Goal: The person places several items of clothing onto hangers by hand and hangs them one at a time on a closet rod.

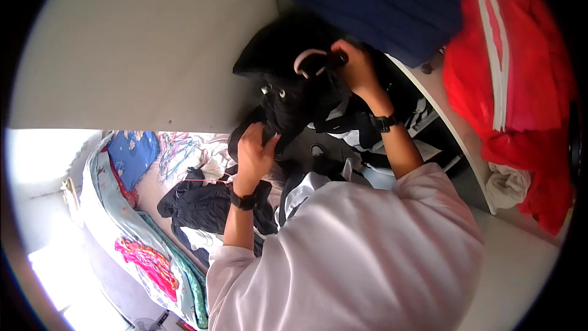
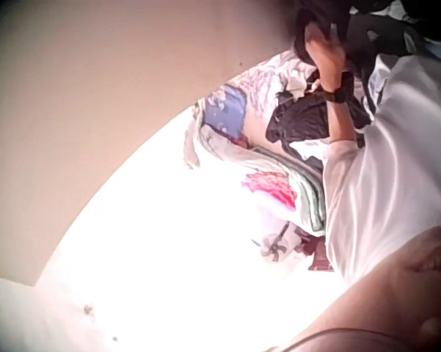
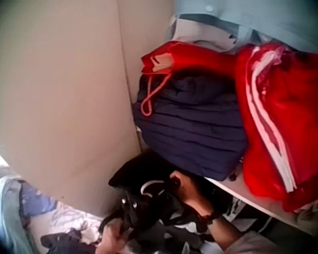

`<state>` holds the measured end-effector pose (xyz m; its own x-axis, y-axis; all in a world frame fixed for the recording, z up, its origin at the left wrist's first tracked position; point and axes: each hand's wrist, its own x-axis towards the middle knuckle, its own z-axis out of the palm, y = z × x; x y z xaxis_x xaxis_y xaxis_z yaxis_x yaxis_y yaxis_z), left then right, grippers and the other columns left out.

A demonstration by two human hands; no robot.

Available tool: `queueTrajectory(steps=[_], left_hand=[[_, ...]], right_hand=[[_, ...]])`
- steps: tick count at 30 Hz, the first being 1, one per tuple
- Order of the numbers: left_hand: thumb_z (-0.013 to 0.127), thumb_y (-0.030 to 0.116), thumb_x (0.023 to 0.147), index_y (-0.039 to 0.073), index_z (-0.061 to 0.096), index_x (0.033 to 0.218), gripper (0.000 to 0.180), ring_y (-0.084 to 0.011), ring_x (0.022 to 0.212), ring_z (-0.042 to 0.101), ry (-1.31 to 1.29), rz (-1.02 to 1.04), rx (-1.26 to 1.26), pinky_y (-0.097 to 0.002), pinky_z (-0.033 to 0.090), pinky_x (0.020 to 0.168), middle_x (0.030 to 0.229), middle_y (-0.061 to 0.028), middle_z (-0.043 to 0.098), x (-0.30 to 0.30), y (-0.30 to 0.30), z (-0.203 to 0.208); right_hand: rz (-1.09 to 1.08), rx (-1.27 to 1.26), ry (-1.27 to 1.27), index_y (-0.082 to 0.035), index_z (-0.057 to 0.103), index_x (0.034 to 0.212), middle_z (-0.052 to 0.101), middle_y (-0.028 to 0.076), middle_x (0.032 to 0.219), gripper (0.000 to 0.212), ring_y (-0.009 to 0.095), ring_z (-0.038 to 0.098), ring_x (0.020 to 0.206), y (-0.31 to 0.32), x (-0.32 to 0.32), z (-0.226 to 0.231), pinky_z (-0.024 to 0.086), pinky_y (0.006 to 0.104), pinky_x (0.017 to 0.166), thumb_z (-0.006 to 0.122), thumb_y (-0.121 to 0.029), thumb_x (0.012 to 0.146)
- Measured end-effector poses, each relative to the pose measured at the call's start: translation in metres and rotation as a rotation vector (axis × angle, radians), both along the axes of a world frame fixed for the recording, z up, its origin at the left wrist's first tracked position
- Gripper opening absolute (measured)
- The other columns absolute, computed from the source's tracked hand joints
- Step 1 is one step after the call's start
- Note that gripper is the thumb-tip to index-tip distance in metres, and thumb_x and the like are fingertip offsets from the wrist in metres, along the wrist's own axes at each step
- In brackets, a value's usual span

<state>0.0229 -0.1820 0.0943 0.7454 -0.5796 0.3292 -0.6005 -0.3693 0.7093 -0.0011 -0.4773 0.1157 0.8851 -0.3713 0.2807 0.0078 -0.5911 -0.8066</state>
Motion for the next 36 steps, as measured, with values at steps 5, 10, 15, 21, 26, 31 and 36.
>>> queueTrajectory(steps=[5,10,15,21,26,31,36], left_hand=[[0.066,0.014,0.084,-0.007,0.054,0.087,0.024,-0.0448,0.068,0.052,0.240,-0.003,-0.010,-0.0428,0.041,0.059,0.075,-0.0261,0.053,0.014,-0.024,-0.026],[0.065,0.015,0.086,-0.004,0.053,0.080,0.024,-0.0367,0.063,0.051,0.285,0.007,-0.015,-0.0408,0.042,0.060,0.070,-0.0236,0.054,0.030,-0.052,-0.064],[0.063,0.017,0.091,-0.004,0.056,0.088,0.022,-0.0133,0.066,0.041,0.307,0.025,-0.052,-0.0325,0.040,0.059,0.067,-0.0087,0.050,0.041,-0.097,-0.080],[0.063,0.019,0.092,-0.004,0.056,0.085,0.026,-0.0117,0.061,0.038,0.236,-0.127,-0.077,-0.0316,0.037,0.054,0.063,-0.0073,0.048,0.056,-0.161,-0.063],[0.067,0.019,0.090,-0.006,0.052,0.077,0.031,-0.0121,0.059,0.037,0.078,-0.278,-0.109,-0.0358,0.035,0.048,0.059,-0.0112,0.049,0.057,-0.234,-0.071],[0.059,0.009,0.088,-0.003,0.060,0.109,0.024,-0.0227,0.101,0.060,0.116,-0.607,-0.445,-0.0379,0.045,0.092,0.107,-0.0139,0.065,0.061,-0.324,-0.106],[0.057,0.014,0.089,0.000,0.060,0.111,0.026,-0.0284,0.105,0.059,-0.115,-0.750,0.094,-0.0406,0.044,0.094,0.110,-0.0149,0.064,0.035,-0.340,-0.142]], right_hand=[[-0.075,-0.365,-0.180,0.003,0.042,0.130,0.049,0.024,0.132,0.069,0.039,0.049,0.120,-0.029,-0.019,-0.033,0.039,0.0414,0.101,0.077,-0.019,0.075],[-0.417,-0.315,0.094,0.004,0.053,0.122,0.058,0.026,0.116,0.051,0.043,0.055,0.109,-0.047,-0.090,-0.037,0.044,0.0440,0.093,0.069,-0.029,0.086],[-0.631,-0.553,0.265,0.002,0.058,0.114,0.062,0.023,0.108,0.041,0.042,0.058,0.101,-0.070,-0.156,-0.079,0.046,0.0469,0.088,0.068,-0.026,0.085],[-0.739,-0.658,0.270,-0.002,0.061,0.111,0.063,0.021,0.104,0.039,0.041,0.059,0.098,-0.069,-0.190,-0.116,0.047,0.0480,0.085,0.068,-0.028,0.083],[-0.794,-0.613,0.169,-0.007,0.066,0.097,0.065,0.017,0.091,0.024,0.039,0.061,0.088,-0.070,-0.184,-0.126,0.048,0.0489,0.078,0.066,-0.026,0.083],[-0.757,-0.606,0.191,-0.006,0.066,0.102,0.066,0.018,0.095,0.030,0.038,0.062,0.092,-0.066,-0.181,-0.122,0.048,0.0487,0.081,0.065,-0.030,0.084],[-0.697,-0.434,0.380,-0.005,0.064,0.110,0.065,0.020,0.104,0.037,0.039,0.060,0.099,-0.072,-0.189,-0.125,0.046,0.0496,0.087,0.064,-0.033,0.085]])
